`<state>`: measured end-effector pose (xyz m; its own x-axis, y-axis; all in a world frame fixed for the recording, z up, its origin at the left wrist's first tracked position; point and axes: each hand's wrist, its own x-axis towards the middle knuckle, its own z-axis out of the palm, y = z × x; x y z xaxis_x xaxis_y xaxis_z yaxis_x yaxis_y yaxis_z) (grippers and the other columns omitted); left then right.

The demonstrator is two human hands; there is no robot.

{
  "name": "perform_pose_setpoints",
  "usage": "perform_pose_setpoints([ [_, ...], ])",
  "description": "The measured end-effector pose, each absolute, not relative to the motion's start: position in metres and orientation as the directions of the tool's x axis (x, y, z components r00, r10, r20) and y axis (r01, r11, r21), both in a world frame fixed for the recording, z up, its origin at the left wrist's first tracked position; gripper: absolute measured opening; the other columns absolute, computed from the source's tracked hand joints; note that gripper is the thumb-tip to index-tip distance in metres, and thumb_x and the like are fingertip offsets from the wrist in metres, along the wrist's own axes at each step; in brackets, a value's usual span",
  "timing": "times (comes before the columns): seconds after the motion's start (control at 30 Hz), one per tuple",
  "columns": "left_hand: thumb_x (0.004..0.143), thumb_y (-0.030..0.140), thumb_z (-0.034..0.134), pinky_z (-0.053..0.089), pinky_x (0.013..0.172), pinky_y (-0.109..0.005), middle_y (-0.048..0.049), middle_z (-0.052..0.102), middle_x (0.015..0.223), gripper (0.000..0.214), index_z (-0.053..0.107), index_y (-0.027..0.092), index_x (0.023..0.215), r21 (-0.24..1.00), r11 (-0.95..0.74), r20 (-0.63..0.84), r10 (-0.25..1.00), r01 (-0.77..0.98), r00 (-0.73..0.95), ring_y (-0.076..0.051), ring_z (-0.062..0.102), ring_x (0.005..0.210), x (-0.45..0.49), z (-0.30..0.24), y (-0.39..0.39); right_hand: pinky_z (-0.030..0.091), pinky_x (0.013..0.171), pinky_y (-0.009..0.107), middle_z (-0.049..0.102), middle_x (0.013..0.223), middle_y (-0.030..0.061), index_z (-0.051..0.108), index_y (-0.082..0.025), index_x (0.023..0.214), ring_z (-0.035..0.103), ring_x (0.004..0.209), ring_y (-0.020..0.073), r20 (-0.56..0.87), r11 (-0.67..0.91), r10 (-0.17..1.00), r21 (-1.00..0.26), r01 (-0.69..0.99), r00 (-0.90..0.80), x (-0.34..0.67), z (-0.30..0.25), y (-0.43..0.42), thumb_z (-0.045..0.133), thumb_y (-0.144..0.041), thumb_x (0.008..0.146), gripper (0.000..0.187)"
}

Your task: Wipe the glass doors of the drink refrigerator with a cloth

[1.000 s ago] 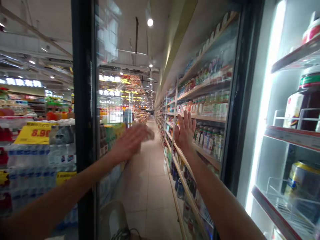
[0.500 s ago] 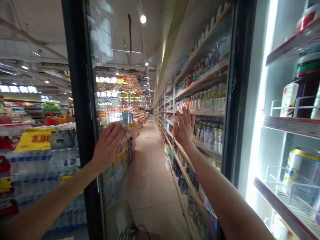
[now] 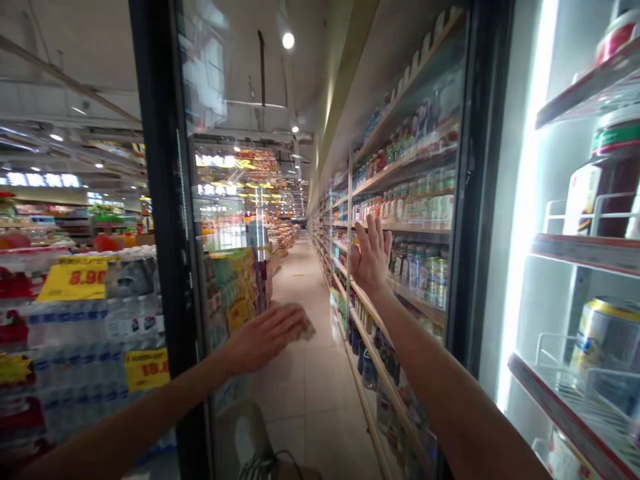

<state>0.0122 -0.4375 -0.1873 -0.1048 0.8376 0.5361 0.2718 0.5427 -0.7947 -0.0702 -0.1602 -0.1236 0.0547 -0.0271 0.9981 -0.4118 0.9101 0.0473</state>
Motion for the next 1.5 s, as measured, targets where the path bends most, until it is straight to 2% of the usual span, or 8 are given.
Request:
perform_pose_setpoints([
  [0.23, 0.089, 0.027, 0.041, 0.016, 0.114, -0.041, -0.0113, 0.038, 0.144, 0.048, 0.040, 0.011, 0.134, -0.537, 0.833, 0.833, 0.549, 0.132, -0.073, -0.023, 0.006, 0.142, 0.010, -0.163, -0.423, 0.020, 0.111, 0.047, 0.036, 0.146, 0.0116, 0.040, -0.020, 0.136, 0.024, 0.139, 0.0216, 0.994, 0.902, -0.037, 0.079, -0.424, 0.106, -0.071, -0.124, -0.158, 0.029, -0.031, 0.091, 0.047],
  [0.4, 0.090, 0.028, 0.040, 0.019, 0.114, -0.031, -0.0004, 0.036, 0.146, 0.043, 0.043, 0.020, 0.132, -0.859, 0.428, 0.421, 0.903, 0.280, -0.088, -0.015, 0.019, 0.140, 0.007, -0.180, -0.411, 0.022, 0.111, 0.046, 0.039, 0.144, 0.0100, 0.041, -0.022, 0.135, 0.027, 0.138, 0.0214, 0.989, 0.895, -0.033, 0.093, -0.436, 0.144, -0.071, -0.124, -0.159, 0.031, -0.029, 0.091, 0.046],
  [0.6, 0.090, 0.026, 0.040, 0.020, 0.113, -0.043, -0.0111, 0.033, 0.147, 0.049, 0.036, 0.012, 0.137, -0.543, 0.832, 0.827, 0.553, 0.112, -0.101, -0.024, 0.013, 0.141, 0.007, -0.149, -0.412, 0.023, 0.110, 0.046, 0.042, 0.142, 0.0099, 0.043, -0.022, 0.134, 0.029, 0.138, 0.0209, 0.986, 0.887, -0.014, 0.089, -0.454, 0.165, -0.071, -0.125, -0.159, 0.029, -0.028, 0.092, 0.045],
  [0.77, 0.090, 0.026, 0.040, 0.023, 0.114, -0.032, -0.0007, 0.037, 0.145, 0.044, 0.043, 0.020, 0.133, -0.859, 0.442, 0.441, 0.895, 0.258, -0.064, -0.016, 0.020, 0.139, 0.001, -0.161, -0.402, 0.024, 0.110, 0.045, 0.043, 0.142, 0.0095, 0.043, -0.022, 0.134, 0.030, 0.137, 0.0208, 0.986, 0.888, -0.014, 0.089, -0.450, 0.168, -0.070, -0.125, -0.159, 0.030, -0.027, 0.091, 0.045],
  [0.97, 0.089, 0.025, 0.041, 0.023, 0.112, -0.046, -0.0117, 0.034, 0.146, 0.051, 0.034, 0.013, 0.138, -0.495, 0.859, 0.864, 0.503, 0.129, -0.037, -0.025, 0.006, 0.142, 0.001, -0.123, -0.411, 0.026, 0.109, 0.045, 0.045, 0.140, 0.0099, 0.045, -0.022, 0.132, 0.032, 0.136, 0.0210, 0.983, 0.887, -0.010, 0.094, -0.452, 0.186, -0.070, -0.124, -0.159, 0.031, -0.027, 0.091, 0.044],
  [1.13, 0.089, 0.025, 0.041, 0.019, 0.115, -0.033, -0.0026, 0.037, 0.145, 0.046, 0.041, 0.020, 0.134, -0.835, 0.488, 0.490, 0.870, 0.255, -0.059, -0.016, 0.017, 0.140, 0.005, -0.151, -0.414, 0.026, 0.109, 0.045, 0.045, 0.140, 0.0098, 0.046, -0.021, 0.132, 0.032, 0.137, 0.0209, 0.986, 0.889, -0.009, 0.084, -0.450, 0.165, -0.068, -0.124, -0.159, 0.030, -0.027, 0.091, 0.044],
  [1.33, 0.089, 0.026, 0.041, 0.023, 0.112, -0.045, -0.0122, 0.034, 0.146, 0.054, 0.031, 0.012, 0.140, -0.450, 0.888, 0.889, 0.456, 0.090, -0.047, -0.025, 0.011, 0.141, 0.008, -0.130, -0.430, 0.026, 0.109, 0.046, 0.044, 0.141, 0.0091, 0.045, -0.022, 0.132, 0.031, 0.137, 0.0211, 0.988, 0.892, -0.007, 0.076, -0.445, 0.156, -0.068, -0.125, -0.159, 0.031, -0.028, 0.091, 0.044],
  [1.5, 0.089, 0.027, 0.042, 0.016, 0.116, -0.036, -0.0027, 0.039, 0.144, 0.048, 0.039, 0.018, 0.135, -0.767, 0.611, 0.605, 0.791, 0.196, -0.096, -0.019, 0.012, 0.141, 0.009, -0.142, -0.429, 0.025, 0.109, 0.045, 0.045, 0.141, 0.0093, 0.045, -0.022, 0.132, 0.031, 0.137, 0.0206, 0.986, 0.886, -0.013, 0.088, -0.455, 0.165, -0.068, -0.124, -0.160, 0.031, -0.028, 0.091, 0.043],
])
